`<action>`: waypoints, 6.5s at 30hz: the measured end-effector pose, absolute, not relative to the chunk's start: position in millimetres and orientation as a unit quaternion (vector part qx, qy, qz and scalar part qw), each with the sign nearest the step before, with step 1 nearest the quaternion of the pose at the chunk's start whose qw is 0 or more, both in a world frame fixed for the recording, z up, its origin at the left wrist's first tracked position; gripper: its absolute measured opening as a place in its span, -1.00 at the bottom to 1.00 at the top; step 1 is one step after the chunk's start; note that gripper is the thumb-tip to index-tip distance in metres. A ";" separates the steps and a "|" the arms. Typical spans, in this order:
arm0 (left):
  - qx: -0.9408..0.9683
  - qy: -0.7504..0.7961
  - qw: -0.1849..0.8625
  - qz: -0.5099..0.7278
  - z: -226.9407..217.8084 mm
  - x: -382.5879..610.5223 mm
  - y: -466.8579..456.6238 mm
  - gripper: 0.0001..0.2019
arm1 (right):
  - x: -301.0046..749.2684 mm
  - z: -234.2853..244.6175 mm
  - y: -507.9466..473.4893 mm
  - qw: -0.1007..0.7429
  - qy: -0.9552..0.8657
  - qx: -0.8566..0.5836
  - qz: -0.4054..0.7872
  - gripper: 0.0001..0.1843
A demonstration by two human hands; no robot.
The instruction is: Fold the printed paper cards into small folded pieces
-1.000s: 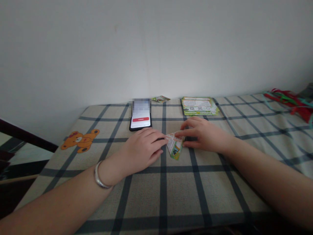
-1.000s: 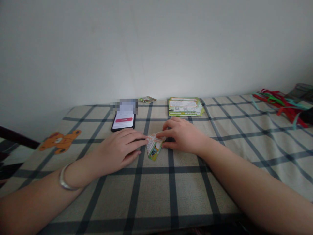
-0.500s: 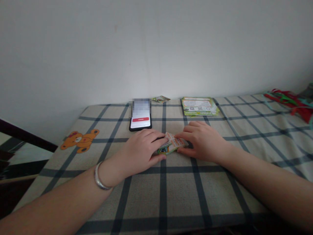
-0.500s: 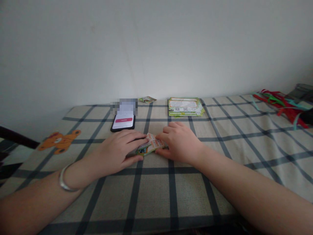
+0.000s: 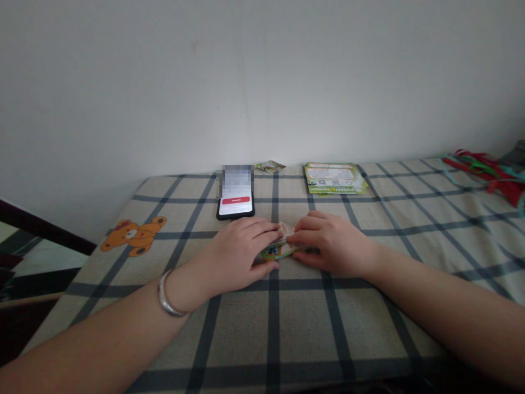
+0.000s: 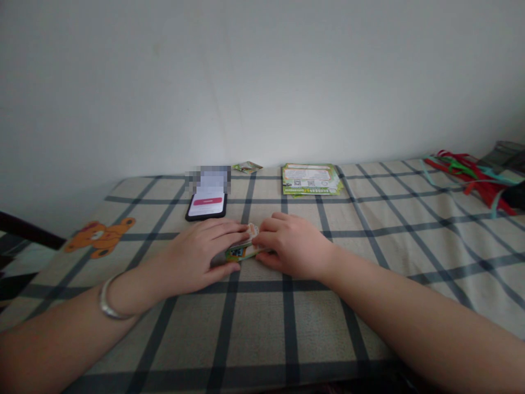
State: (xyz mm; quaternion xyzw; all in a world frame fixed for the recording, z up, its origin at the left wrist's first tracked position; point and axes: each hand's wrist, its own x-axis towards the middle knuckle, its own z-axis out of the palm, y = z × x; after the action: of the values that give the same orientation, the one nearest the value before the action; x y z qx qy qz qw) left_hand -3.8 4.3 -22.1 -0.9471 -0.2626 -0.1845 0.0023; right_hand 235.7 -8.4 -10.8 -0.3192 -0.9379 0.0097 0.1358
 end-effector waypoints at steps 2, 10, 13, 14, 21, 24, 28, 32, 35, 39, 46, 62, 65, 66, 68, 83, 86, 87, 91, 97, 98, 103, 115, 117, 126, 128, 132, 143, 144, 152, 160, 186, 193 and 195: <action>-0.947 -0.265 -0.004 -0.180 -22.1 -3.6 5.1 -0.55 | 233.6 -11.0 -9.7 0.132 -0.939 -0.317 -0.003 -0.80; -0.950 -0.262 -0.023 -0.170 -21.1 -2.5 6.3 -0.60 | 232.8 -14.2 -12.4 0.124 -0.939 -0.316 -0.048 -0.84; -0.947 -0.266 -0.018 -0.176 -21.6 -2.5 6.1 -0.62 | 231.8 -13.8 -12.7 0.129 -0.940 -0.313 -0.047 -0.83; -0.946 -0.269 -0.018 -0.181 -21.7 -2.5 5.9 -0.63 | 231.5 -13.4 -12.6 0.131 -0.939 -0.314 -0.044 -0.82; -0.937 -0.281 -0.052 -0.202 -19.5 -1.5 4.7 -0.77 | 235.4 -10.5 -10.8 0.119 -0.941 -0.315 0.026 -0.83; -0.934 -0.283 -0.071 -0.205 -19.8 -1.3 4.8 -0.81 | 238.4 -9.6 -10.6 0.118 -0.938 -0.321 0.049 -0.84; -0.933 -0.282 -0.073 -0.212 -20.6 -1.4 5.0 -0.85 | 239.5 -9.0 -10.6 0.121 -0.935 -0.326 0.065 -0.86; -0.933 -0.280 -0.064 -0.217 -19.3 -1.1 4.6 -0.87 | 239.2 -7.9 -10.7 0.122 -0.934 -0.328 0.070 -0.87; -0.937 -0.273 -0.044 -0.211 -19.2 -0.8 4.3 -0.85 | 239.2 -6.8 -11.0 0.118 -0.932 -0.334 0.076 -0.84; -0.942 -0.266 -0.013 -0.203 -21.4 -0.6 4.9 -0.82 | 238.5 -7.1 -10.7 0.111 -0.930 -0.341 0.081 -0.82; -0.948 -0.249 0.038 -0.192 -19.9 0.4 3.8 -0.78 | 234.9 -10.9 -11.1 0.109 -0.935 -0.337 0.031 -0.79; -0.952 -0.233 0.094 -0.175 -16.6 3.3 -1.9 -0.78 | 232.8 -6.6 -11.9 0.099 -0.942 -0.319 -0.031 -0.82; -0.951 -0.241 0.088 -0.173 -16.7 3.9 -1.8 -0.78 | 231.7 -6.5 -12.9 0.102 -0.935 -0.339 -0.011 -0.81; -0.949 -0.246 0.085 -0.175 -16.7 4.0 -1.5 -0.78 | 231.4 -6.6 -13.3 0.102 -0.932 -0.348 -0.003 -0.81; -0.947 -0.257 0.079 -0.179 -16.7 3.6 -0.8 -0.79 | 230.5 -7.0 -13.9 0.100 -0.927 -0.361 0.005 -0.82; -0.926 -0.331 0.041 -0.179 -22.2 7.2 1.1 -0.80 | 225.4 -15.8 -5.1 0.125 -0.901 -0.413 0.049 -0.83; -0.920 -0.354 0.016 -0.170 -21.7 8.1 1.6 -0.80 | 224.4 -16.5 -4.1 0.126 -0.899 -0.416 0.049 -0.83; -0.918 -0.359 0.011 -0.167 -21.8 8.4 1.7 -0.80 | 223.9 -16.4 -4.2 0.125 -0.900 -0.414 0.045 -0.82; -0.918 -0.358 0.013 -0.172 -23.9 8.9 2.2 -0.79 | 222.7 -16.2 -4.7 0.124 -0.907 -0.401 0.029 -0.81; -0.918 -0.359 0.004 -0.170 -25.6 9.0 3.6 -0.81 | 222.7 -18.8 -3.9 0.135 -0.906 -0.399 0.037 -0.82; -0.917 -0.360 0.002 -0.171 -25.6 9.0 3.8 -0.82 | 222.6 -19.1 -3.8 0.135 -0.906 -0.400 0.039 -0.82; -0.913 -0.364 0.001 -0.184 -27.5 8.8 4.2 -0.81 | 220.9 -19.5 -3.5 0.131 -0.899 -0.416 0.036 -0.82; -0.907 -0.393 0.036 -0.149 -24.7 10.9 -0.4 -0.88 | 218.9 -22.0 -0.8 0.157 -0.898 -0.409 0.051 -0.90; -0.908 -0.389 0.049 -0.151 -23.7 11.4 -0.7 -0.91 | 219.4 -22.4 -0.6 0.162 -0.898 -0.407 0.053 -0.91; -0.946 -0.267 0.063 -0.172 -27.1 7.3 2.7 -0.89 | 224.8 -20.7 -3.0 0.180 -0.896 -0.398 0.084 -0.88; -0.950 -0.251 0.059 -0.175 -28.6 5.6 3.4 -0.87 | 227.5 -19.5 -3.3 0.170 -0.903 -0.385 0.092 -0.85; -0.950 -0.247 0.053 -0.186 -31.1 3.5 4.4 -0.85 | 234.2 -16.5 -2.1 0.165 -0.908 -0.368 0.116 -0.82; -0.956 -0.226 0.052 -0.179 -30.6 2.7 2.3 -0.81 | 247.5 -11.8 7.5 0.159 -0.884 -0.405 0.174 -0.89; -0.957 -0.225 0.054 -0.178 -29.7 3.1 1.8 -0.82 | 247.7 -11.0 6.9 0.159 -0.890 -0.393 0.169 -0.87; -0.958 -0.214 0.055 -0.184 -30.7 4.0 3.9 -0.82 | 246.0 -7.4 -0.7 0.142 -0.938 -0.309 0.066 -0.65; -0.965 -0.183 0.134 -0.129 -23.1 5.9 0.4 -0.81 | 239.8 -7.5 -4.2 0.082 -0.953 -0.292 -0.018 -0.72; -0.968 -0.147 0.202 -0.035 -1.8 -3.3 1.7 -0.88 | 256.1 5.2 -4.8 0.040 -0.947 -0.319 -0.015 -0.67; -0.972 -0.153 0.171 -0.045 -1.1 -5.5 4.7 -0.90 | 260.1 10.5 -6.9 0.031 -0.944 -0.327 -0.022 -0.66; -0.973 -0.155 0.165 -0.051 -1.1 -7.1 5.2 -0.89 | 261.6 11.4 -6.8 0.033 -0.945 -0.324 -0.019 -0.66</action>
State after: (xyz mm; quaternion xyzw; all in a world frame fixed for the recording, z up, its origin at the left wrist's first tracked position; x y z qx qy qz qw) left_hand -7.1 5.2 -1.1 -0.9728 -0.1548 -0.0507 0.1647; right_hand 261.6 -6.8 11.4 -0.3244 -0.9452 -0.0186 0.0326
